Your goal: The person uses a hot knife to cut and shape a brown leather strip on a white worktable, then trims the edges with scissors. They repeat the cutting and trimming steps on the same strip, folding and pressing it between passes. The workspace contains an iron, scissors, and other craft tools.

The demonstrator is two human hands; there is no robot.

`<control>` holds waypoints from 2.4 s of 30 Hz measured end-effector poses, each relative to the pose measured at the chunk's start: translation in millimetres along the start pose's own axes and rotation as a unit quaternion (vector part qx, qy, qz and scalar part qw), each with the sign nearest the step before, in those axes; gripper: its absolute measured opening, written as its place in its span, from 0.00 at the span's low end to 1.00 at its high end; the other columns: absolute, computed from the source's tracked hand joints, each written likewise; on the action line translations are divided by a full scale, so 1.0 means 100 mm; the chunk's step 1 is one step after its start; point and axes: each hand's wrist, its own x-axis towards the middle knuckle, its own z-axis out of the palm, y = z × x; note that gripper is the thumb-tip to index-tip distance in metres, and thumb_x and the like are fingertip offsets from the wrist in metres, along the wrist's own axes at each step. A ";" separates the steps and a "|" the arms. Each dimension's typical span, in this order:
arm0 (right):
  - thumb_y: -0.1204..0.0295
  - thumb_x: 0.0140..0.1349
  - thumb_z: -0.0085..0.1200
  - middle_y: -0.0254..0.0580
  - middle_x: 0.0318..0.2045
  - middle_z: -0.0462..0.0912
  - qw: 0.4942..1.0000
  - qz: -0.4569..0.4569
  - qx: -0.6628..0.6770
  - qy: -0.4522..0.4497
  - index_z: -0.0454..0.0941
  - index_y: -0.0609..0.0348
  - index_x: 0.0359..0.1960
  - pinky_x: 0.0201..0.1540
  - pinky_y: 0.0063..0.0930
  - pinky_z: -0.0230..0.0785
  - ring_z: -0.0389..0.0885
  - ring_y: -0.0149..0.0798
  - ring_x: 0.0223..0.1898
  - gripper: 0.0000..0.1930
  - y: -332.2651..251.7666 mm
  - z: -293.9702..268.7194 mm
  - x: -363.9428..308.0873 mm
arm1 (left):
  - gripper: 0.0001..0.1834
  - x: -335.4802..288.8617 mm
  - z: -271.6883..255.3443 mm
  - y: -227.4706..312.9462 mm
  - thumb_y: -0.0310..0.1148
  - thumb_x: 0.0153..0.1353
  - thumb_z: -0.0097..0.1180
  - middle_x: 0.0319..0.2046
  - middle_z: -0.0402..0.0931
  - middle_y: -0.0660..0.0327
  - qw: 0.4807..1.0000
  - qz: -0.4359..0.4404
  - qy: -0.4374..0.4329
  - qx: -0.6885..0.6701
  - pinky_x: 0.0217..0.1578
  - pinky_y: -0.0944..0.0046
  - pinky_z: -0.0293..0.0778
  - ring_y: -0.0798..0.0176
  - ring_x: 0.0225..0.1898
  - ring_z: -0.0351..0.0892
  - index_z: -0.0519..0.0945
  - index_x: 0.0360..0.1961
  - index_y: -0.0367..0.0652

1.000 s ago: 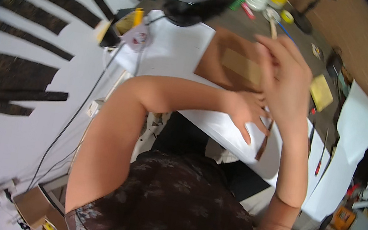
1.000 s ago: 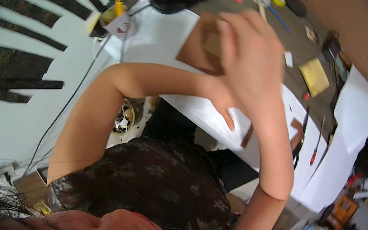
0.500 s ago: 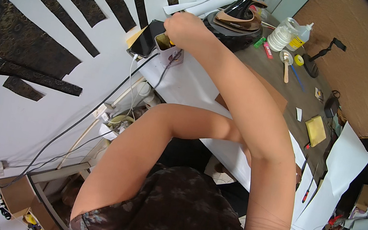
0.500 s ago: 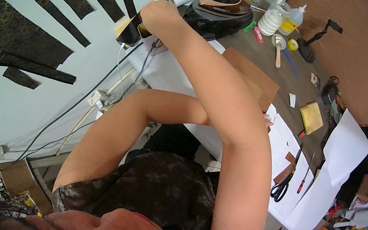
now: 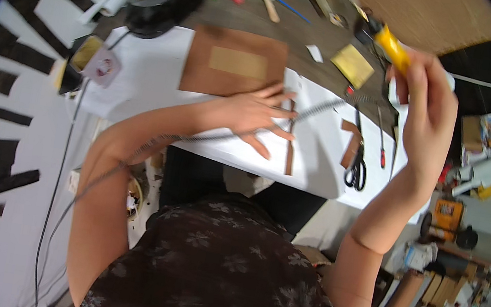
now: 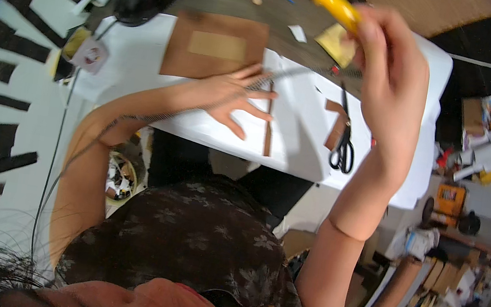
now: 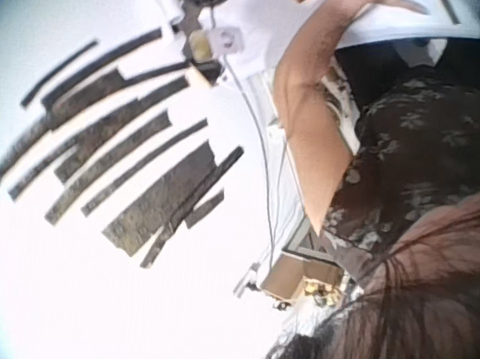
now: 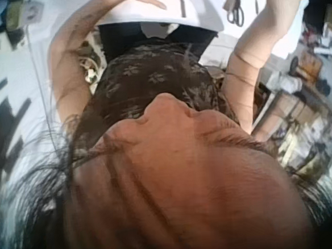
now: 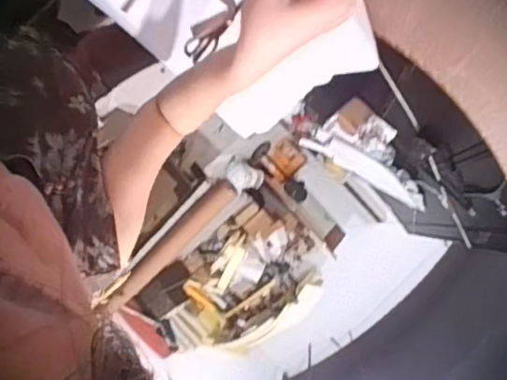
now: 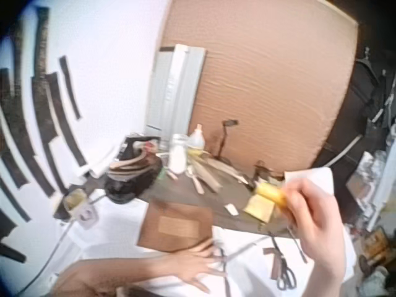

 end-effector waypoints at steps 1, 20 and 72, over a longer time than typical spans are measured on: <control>0.65 0.84 0.52 0.28 0.32 0.79 0.998 0.061 0.002 0.016 0.86 0.65 0.47 0.38 0.14 0.62 0.71 0.19 0.35 0.15 0.11 -0.14 -0.28 | 0.43 -0.04 -0.02 0.02 0.75 0.58 0.62 0.82 0.59 0.55 1.000 0.000 0.000 -0.020 0.81 0.28 0.31 0.32 0.85 0.37 0.79 0.72 0.71; 0.72 0.67 0.73 0.47 0.37 0.93 0.944 0.321 -0.058 -0.059 0.92 0.68 0.44 0.44 0.26 0.83 0.90 0.32 0.37 0.11 1.10 0.41 -1.90 | 0.44 -0.18 -0.35 0.12 0.71 0.47 0.69 0.84 0.55 0.65 0.993 -0.016 -0.089 -0.075 0.83 0.32 0.36 0.40 0.86 0.37 0.83 0.68 0.75; 0.70 0.65 0.74 0.48 0.28 0.90 0.946 0.273 -0.107 -0.135 0.93 0.64 0.44 0.28 0.27 0.75 0.83 0.33 0.22 0.11 1.10 0.41 -1.72 | 0.43 -0.20 -0.32 0.06 0.72 0.45 0.68 0.84 0.56 0.67 0.994 -0.002 -0.087 -0.073 0.84 0.33 0.36 0.42 0.86 0.37 0.84 0.65 0.75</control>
